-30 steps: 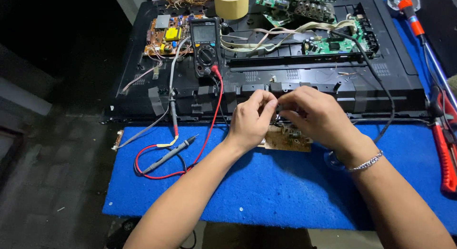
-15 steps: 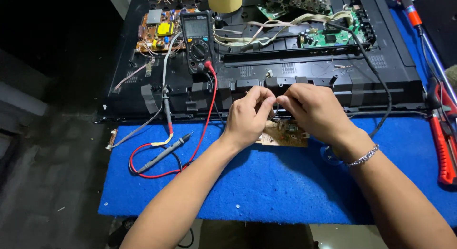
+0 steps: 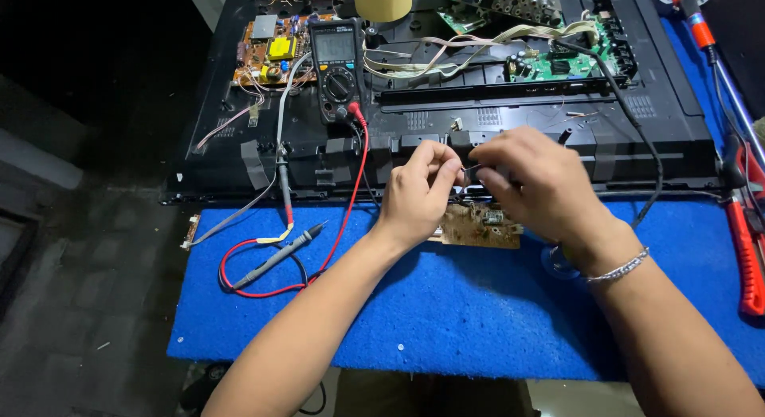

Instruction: Soldering wires to a circuit board as part of an electronics repair task

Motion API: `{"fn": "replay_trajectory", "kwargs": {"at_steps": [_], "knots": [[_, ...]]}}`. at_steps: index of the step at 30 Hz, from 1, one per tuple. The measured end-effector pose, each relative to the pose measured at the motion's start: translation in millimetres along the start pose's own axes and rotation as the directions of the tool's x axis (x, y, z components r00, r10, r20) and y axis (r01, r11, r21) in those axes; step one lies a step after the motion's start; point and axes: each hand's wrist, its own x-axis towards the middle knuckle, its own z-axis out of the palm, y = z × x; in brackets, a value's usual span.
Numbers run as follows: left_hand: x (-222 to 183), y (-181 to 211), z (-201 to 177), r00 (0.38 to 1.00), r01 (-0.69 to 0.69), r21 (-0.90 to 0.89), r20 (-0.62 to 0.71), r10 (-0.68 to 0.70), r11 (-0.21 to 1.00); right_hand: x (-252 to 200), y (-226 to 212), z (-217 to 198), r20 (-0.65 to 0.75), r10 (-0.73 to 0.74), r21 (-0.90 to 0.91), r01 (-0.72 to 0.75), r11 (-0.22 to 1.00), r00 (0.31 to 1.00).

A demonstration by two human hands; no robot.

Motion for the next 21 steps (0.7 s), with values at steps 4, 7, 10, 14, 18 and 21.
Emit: {"fn": "replay_trajectory", "kwargs": {"at_steps": [4,7,10,14,18,21], "knots": [[0,0,0,1.0,0.027,-0.024,0.011,-0.026,0.999,-3,4,12,0.039,-0.08,-0.13,0.085,0.988,0.996],[-3,3,-1,0.997,0.056,-0.064,0.049,-0.053,0.996,-6,8,14,0.016,-0.076,-0.156,0.077,0.985,0.997],[-3,-1,1,0.996,0.062,-0.066,0.071,-0.057,0.996,-9,11,16,0.013,-0.09,-0.149,0.091,0.985,0.996],[-4,2,-1,0.996,0.061,-0.065,0.07,-0.056,0.996,-13,18,22,0.014,-0.078,-0.148,0.079,0.986,0.997],[-4,0,1,0.997,0.049,-0.061,0.06,-0.045,0.997,-13,18,22,0.006,-0.058,-0.169,0.058,0.984,0.998],[-4,1,-1,0.997,0.047,-0.086,0.066,-0.042,0.995,-21,31,31,-0.016,0.032,-0.121,-0.034,0.992,0.999]]}}
